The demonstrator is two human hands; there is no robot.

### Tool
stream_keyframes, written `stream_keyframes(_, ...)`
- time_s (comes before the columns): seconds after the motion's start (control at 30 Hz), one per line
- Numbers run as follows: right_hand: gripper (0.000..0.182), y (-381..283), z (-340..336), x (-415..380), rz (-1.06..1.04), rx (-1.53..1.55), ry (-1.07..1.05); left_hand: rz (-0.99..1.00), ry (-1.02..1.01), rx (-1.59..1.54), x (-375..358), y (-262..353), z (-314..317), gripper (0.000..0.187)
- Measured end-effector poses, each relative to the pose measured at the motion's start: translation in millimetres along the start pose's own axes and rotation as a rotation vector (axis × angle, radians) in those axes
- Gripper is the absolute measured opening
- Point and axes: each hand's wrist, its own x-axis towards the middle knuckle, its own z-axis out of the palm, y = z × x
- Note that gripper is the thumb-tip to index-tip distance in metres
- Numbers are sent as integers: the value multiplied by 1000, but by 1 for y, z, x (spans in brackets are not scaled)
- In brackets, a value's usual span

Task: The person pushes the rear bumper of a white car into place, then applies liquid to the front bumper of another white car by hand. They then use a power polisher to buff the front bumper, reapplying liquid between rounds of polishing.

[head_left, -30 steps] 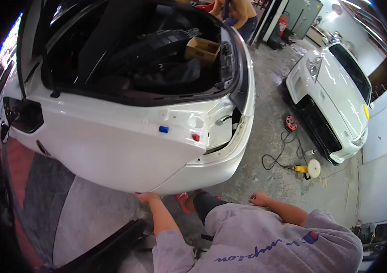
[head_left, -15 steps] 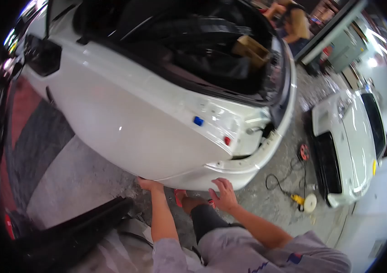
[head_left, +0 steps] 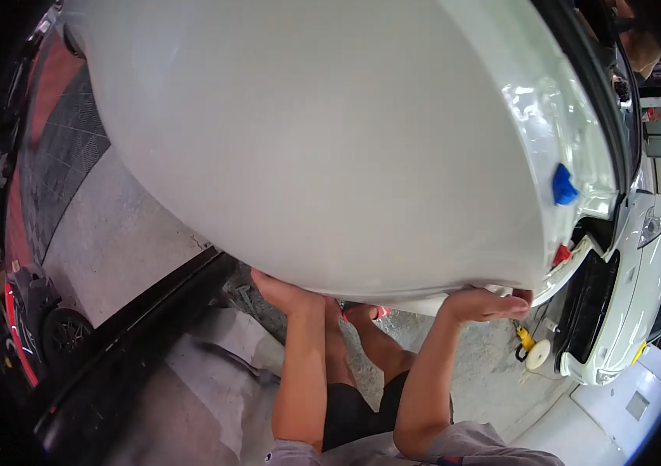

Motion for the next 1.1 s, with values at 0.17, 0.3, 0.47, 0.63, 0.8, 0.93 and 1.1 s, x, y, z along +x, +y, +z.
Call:
stream_keyframes(0.17, 71, -2, 5, 0, -11, -104, 79, 126, -33, 74, -1, 2, 3, 46)
stream_keyframes(0.3, 65, 0, 3, 4, 53, -99, -25, 40, -89, -7, -6, 4, 8, 44)
stream_keyframes(0.47, 61, 6, -2, 3, 71, -12, -89, 99, -48, 86, -5, 2, 10, 40)
stream_keyframes(0.63, 52, 3, -19, -3, -27, 57, -105, 132, -81, 70, 6, 0, -1, 39)
stream_keyframes(0.8, 43, -15, -73, -45, -781, 71, -426, 224, -191, 76, 45, -13, -20, 40)
stream_keyframes(0.93, 29, -30, -90, -74, -853, 857, -1055, 537, -132, 530, 57, -18, -32, 34)
stream_keyframes(1.1, 18, -54, -69, -83, -1175, 1137, -1832, 676, -97, 761, 54, -19, -28, 36)
